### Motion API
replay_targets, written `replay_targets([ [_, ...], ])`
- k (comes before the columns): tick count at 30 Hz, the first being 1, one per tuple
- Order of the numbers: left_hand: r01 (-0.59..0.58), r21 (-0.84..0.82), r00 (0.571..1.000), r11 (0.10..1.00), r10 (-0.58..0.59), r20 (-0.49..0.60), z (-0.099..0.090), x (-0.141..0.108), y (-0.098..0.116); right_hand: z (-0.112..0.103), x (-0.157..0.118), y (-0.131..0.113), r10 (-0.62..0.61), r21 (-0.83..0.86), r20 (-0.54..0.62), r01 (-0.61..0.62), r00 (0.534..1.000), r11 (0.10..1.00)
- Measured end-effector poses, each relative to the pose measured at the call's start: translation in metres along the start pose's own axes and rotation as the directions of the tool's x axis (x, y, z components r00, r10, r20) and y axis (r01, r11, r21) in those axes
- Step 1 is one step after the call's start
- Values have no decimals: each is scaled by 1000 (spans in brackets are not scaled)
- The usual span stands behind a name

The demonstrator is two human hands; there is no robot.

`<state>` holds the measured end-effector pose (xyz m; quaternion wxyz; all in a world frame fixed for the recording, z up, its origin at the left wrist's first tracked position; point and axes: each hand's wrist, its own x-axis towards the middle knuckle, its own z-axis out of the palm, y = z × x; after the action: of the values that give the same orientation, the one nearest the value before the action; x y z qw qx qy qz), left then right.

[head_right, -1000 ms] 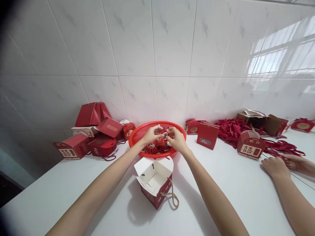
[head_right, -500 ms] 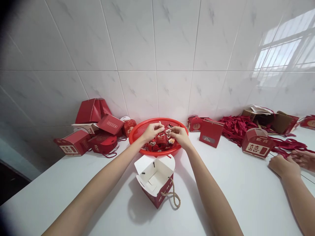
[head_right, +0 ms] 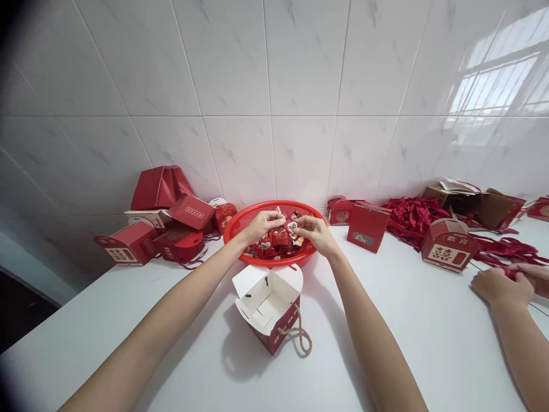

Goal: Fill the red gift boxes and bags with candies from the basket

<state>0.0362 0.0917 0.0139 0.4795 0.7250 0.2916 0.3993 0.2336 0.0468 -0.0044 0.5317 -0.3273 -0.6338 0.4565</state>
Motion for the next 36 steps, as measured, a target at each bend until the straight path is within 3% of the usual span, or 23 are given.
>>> replay_targets([
  [5,8,13,995,1000,-7,-102,1,6,-10,5,1,2,15,6,-95,-14,995,1000],
  [8,66,256,990,964,-32,-136,0,7,-19,6,2,3,19,31,-174,-14,985,999],
  [11,120,538,993,834,-103,-62,-2,4,-25,5,3,5,19,56,-227,-7,974,998],
  [13,141,596,986,791,-163,-16,-2,3,-27,5,4,5,25,68,-237,-9,971,998],
  [20,205,628,962,751,-272,11,-6,2,-32,5,5,6,22,29,-250,-15,968,999],
  [29,288,594,886,751,-444,132,-4,-4,-30,6,3,6,36,16,-229,-33,973,999],
  [33,289,582,898,760,-426,110,-5,-5,-30,6,3,4,28,-15,-231,-32,973,999],
  [36,253,631,935,733,-353,35,-5,-2,-33,6,3,4,30,-8,-220,-33,975,999],
])
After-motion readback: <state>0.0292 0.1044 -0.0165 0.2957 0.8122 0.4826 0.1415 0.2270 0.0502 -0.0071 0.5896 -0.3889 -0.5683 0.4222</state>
